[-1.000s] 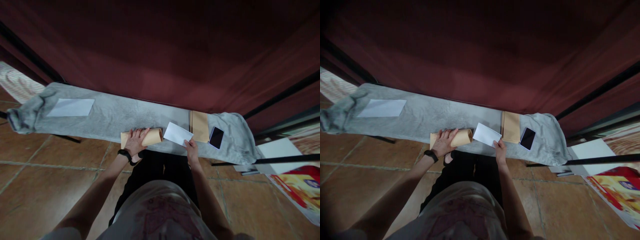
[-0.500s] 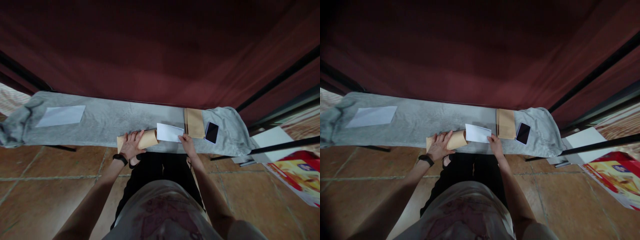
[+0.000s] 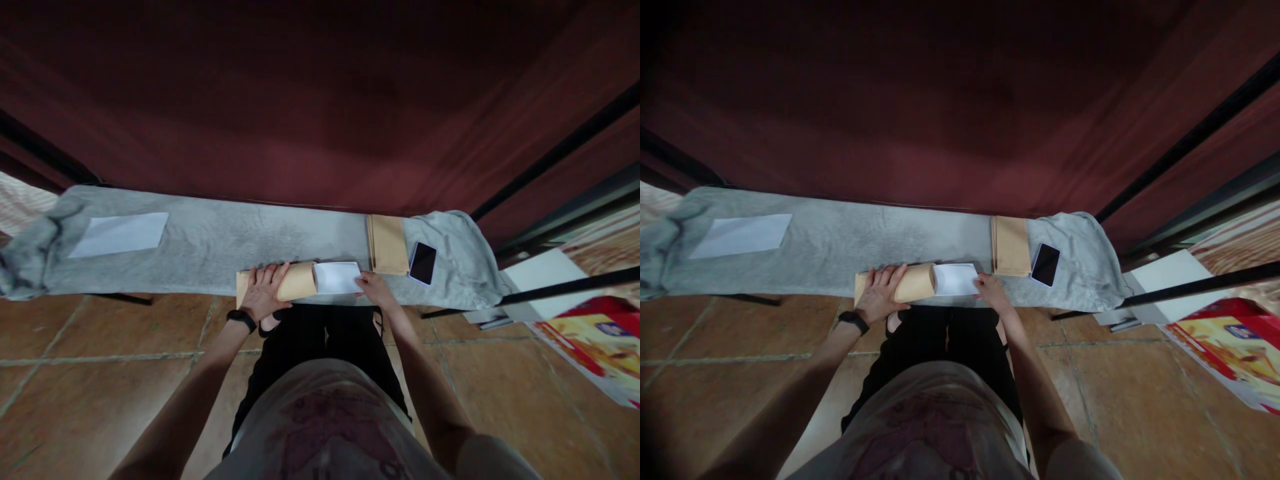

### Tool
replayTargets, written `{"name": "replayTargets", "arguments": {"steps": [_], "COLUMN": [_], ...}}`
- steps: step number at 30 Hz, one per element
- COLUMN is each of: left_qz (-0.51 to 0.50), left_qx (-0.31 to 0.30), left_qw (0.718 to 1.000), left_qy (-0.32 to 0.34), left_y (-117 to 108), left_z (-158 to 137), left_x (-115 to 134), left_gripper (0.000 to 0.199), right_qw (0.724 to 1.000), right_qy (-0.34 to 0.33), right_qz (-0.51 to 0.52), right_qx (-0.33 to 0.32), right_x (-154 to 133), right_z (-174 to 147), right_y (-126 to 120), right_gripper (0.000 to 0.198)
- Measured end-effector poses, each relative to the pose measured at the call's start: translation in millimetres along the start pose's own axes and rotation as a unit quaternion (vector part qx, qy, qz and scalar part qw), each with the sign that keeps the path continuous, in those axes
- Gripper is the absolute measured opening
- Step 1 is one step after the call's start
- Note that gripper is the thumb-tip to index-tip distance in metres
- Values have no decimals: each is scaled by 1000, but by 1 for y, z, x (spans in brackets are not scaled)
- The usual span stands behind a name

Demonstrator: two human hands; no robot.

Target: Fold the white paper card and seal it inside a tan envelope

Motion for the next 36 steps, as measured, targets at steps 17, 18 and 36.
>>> {"name": "replayTargets", "arguments": {"steps": [17, 18, 36], "left_qz": [-6, -9, -22], "left_qx": [-27, -29, -14], "left_qw": [998, 997, 993], "left_qy": [62, 65, 113], "left_y": [11, 12, 12], "left_z": [21, 21, 29], "left_x": [39, 43, 62], "left_gripper": [116, 116, 115], "right_qw": [996, 995, 992], "right_qy": [5, 2, 7], "right_qz": [-12, -13, 45], "right_qx": [94, 101, 116], "right_x": [2, 0, -7], "right_z": [-9, -9, -3], "right_y": [36, 40, 61], "right_gripper": [41, 40, 25]}}
Point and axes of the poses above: each hand's wrist, its own z-axis towards the middle knuckle, its own y-axis out of the palm, x = y × z, the point moved 8 cm from there along z, towards the middle knuckle, and after that the axes turned 13 degrees about -z, right-handed, at the moved point
